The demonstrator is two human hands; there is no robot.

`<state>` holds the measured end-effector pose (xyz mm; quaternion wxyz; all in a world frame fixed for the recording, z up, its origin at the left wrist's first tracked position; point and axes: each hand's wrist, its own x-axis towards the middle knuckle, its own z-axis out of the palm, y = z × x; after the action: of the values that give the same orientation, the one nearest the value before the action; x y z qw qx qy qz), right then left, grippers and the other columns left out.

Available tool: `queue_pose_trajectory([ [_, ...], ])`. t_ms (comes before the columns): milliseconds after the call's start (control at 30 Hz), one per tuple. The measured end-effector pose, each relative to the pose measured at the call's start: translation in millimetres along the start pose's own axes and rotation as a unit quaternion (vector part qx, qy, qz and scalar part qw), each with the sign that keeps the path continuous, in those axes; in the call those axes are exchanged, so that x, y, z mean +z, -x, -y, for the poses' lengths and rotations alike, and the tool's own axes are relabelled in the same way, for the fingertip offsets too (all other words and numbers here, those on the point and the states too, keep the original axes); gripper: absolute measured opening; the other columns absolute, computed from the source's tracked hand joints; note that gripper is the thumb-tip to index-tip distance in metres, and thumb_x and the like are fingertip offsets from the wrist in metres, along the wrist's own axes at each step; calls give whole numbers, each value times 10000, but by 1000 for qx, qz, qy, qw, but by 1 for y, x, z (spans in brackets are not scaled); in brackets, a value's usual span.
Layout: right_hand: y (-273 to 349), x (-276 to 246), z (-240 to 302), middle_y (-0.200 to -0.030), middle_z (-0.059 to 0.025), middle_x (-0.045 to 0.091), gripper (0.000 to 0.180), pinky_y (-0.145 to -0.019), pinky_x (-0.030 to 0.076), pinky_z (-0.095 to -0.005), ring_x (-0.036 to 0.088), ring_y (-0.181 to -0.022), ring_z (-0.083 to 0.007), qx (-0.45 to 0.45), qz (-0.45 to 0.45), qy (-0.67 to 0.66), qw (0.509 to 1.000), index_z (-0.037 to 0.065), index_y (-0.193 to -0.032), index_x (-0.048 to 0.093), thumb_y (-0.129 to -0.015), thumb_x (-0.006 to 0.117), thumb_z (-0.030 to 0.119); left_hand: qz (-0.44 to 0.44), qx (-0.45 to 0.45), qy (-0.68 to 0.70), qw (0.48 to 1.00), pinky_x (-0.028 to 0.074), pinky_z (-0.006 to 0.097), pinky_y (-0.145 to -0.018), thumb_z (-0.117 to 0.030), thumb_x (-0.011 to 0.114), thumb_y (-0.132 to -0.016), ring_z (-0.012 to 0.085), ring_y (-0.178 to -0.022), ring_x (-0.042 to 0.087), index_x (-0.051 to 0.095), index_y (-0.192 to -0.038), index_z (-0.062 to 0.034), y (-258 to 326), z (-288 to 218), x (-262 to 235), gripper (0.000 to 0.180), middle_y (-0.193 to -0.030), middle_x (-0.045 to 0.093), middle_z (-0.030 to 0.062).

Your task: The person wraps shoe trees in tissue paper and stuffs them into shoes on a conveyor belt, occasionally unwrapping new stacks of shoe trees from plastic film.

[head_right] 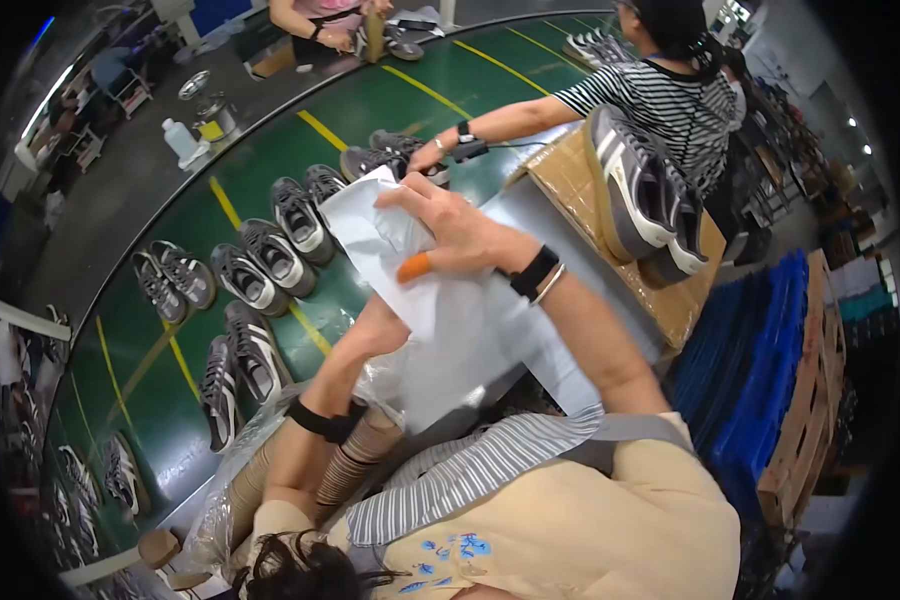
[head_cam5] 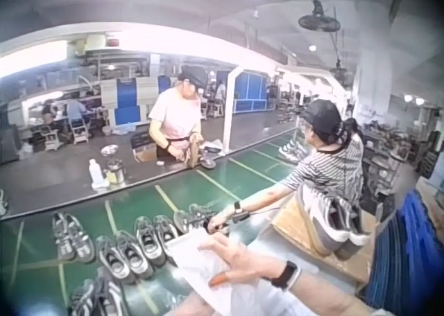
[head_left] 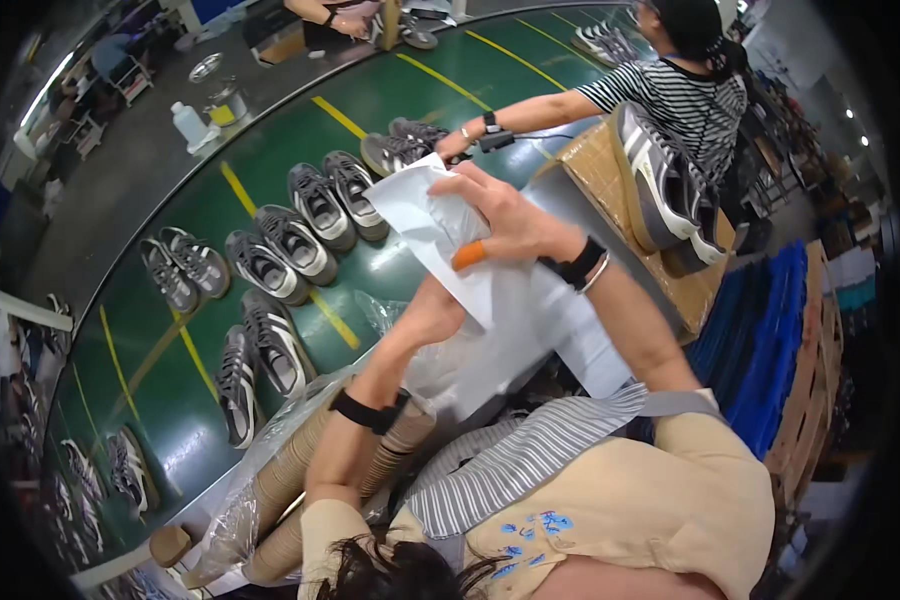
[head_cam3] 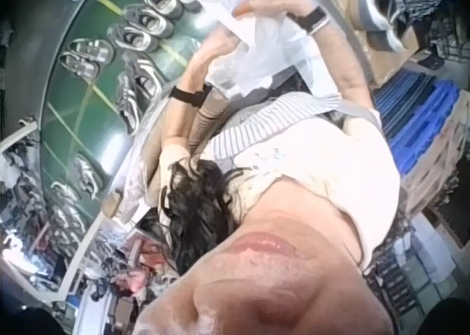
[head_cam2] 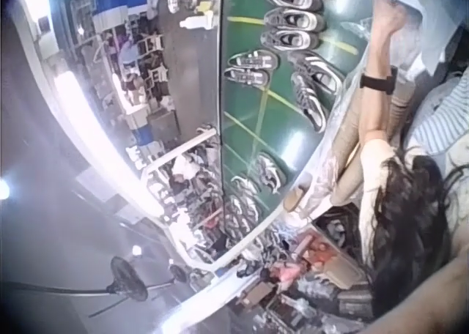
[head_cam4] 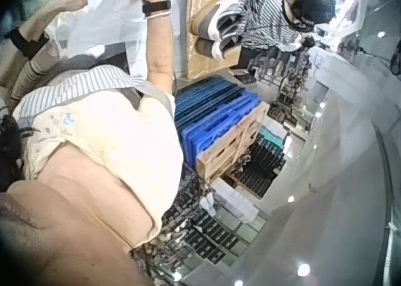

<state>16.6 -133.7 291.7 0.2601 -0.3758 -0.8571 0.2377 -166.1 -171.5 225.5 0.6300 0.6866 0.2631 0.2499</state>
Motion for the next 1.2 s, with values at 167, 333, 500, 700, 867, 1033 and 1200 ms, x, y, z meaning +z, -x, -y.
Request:
queue_pose_trajectory([
  [167, -48, 2, 25, -1183, -154, 503, 799, -935, 440, -372, 521, -1106, -284, -61, -321, 46, 944, 60, -1247, 423, -611, 896, 156, 155, -32, -8, 987, 401, 401, -1029, -453, 727, -792, 273, -1265, 466, 347, -1418, 18, 17, 33, 44, 870, -1364, 494, 144],
  [333, -28, 44, 52, -1207, -134, 492, 911, -963, 437, -378, 503, -1142, -256, 0, -436, -202, 877, 34, -1294, 378, -604, 924, 269, -317, 58, 611, 723, 456, 457, -1004, -110, 621, -801, 281, -1145, 561, 516, -1202, -25, -17, -5, -26, 423, -1204, 578, 136],
  [500, -56, 32, 34, -984, -119, 566, 477, -787, 484, -379, 579, -916, -288, -149, -319, 7, 936, 18, -1012, 603, -713, 827, 314, -374, 27, 113, 920, 513, 268, -667, -88, 551, -877, 114, -815, 612, 641, -984, -1, -23, 2, -67, 165, -896, 640, 17],
  [700, -91, 62, -1, -888, -161, 633, 410, -728, 486, -421, 609, -873, -385, -57, -206, -40, 976, 24, -1077, 541, -799, 735, 253, -266, 57, 302, 914, 485, 291, -878, 27, 592, -841, 146, -1076, 570, 449, -1273, -55, 12, 4, -46, 462, -1192, 547, 40],
  [867, -90, 93, -12, -1242, -262, 507, 826, -905, 475, -430, 574, -1091, -413, -5, -62, -14, 998, -16, -1384, 313, -756, 776, 257, -364, 62, 322, 872, 481, 319, -929, 5, 598, -913, 191, -1105, 586, 416, -1296, -39, 14, 17, -117, 426, -1248, 549, 79],
  [1033, -102, 111, -52, -953, -190, 643, 536, -726, 539, -368, 673, -868, -307, 153, -28, -156, 975, -8, -1205, 492, -730, 728, 68, -194, -86, 77, 974, 466, 282, -923, 117, 586, -735, 160, -1054, 595, 514, -1209, -6, 25, 85, -238, 495, -1114, 627, 55],
  [1200, -157, 159, -115, -944, -117, 628, 349, -702, 540, -356, 655, -847, -210, 399, 38, -484, 778, 34, -1019, 529, -712, 691, 0, -295, 23, -518, 802, 503, 399, -827, -2, 648, -764, 317, -919, 602, 522, -1077, -43, -19, 151, -288, 340, -1039, 550, 117],
])
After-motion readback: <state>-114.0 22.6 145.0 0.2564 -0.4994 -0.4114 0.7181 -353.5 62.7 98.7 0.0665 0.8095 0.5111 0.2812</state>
